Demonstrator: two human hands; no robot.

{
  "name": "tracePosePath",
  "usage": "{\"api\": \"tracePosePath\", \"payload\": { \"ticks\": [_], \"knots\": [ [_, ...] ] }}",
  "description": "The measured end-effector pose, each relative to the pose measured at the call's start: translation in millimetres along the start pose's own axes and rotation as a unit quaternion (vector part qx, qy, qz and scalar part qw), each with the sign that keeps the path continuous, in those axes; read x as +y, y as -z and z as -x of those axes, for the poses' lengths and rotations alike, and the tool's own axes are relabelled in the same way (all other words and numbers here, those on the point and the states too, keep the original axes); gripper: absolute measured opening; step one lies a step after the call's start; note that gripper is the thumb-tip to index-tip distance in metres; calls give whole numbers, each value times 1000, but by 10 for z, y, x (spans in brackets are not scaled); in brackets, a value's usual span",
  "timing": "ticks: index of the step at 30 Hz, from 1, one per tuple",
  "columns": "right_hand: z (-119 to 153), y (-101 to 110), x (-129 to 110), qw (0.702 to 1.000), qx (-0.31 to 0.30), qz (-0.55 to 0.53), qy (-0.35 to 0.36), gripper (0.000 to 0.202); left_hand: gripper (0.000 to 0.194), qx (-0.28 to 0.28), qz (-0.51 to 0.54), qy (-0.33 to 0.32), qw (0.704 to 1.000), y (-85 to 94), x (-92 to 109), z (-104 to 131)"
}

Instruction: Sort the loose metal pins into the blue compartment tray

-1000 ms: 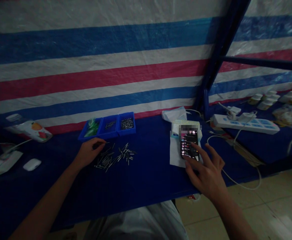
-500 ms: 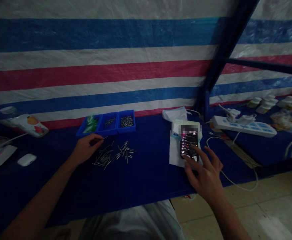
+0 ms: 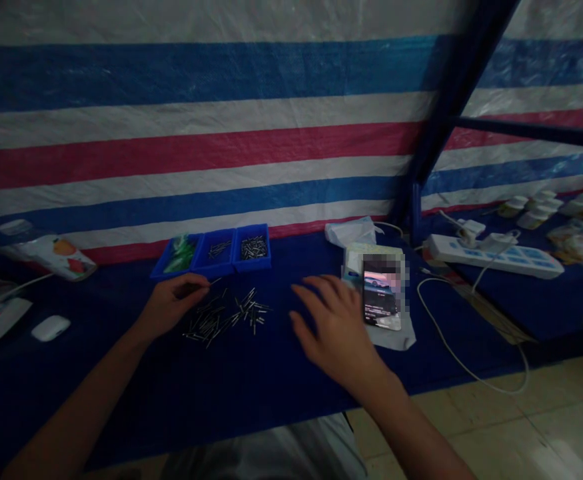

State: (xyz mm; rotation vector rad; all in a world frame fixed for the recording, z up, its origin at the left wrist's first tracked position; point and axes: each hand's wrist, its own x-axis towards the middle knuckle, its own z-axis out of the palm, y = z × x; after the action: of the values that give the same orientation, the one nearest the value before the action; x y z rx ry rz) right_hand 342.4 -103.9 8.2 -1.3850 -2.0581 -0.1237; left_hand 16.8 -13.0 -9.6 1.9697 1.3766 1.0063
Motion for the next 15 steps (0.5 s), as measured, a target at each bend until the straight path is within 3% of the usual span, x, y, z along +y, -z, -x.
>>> {"api": "tracePosePath", "payload": {
  "ticks": [2, 6, 10, 15],
  "knots": [
    [-410, -182, -294, 991, -85, -70, 77, 40, 23, -4, 49, 0, 999, -13, 41, 15],
    [-960, -644, -545, 976, -115, -140, 123, 33, 19, 1, 83, -4, 997, -32, 60, 41],
    [-1032, -972, -494, 954, -135, -249, 101, 24, 17, 6, 77, -13, 997, -45, 55, 53],
    [-927, -1026, -480, 913, -162, -374, 17, 25, 16, -16, 81, -28, 996, -74, 91, 71]
  ]
}}
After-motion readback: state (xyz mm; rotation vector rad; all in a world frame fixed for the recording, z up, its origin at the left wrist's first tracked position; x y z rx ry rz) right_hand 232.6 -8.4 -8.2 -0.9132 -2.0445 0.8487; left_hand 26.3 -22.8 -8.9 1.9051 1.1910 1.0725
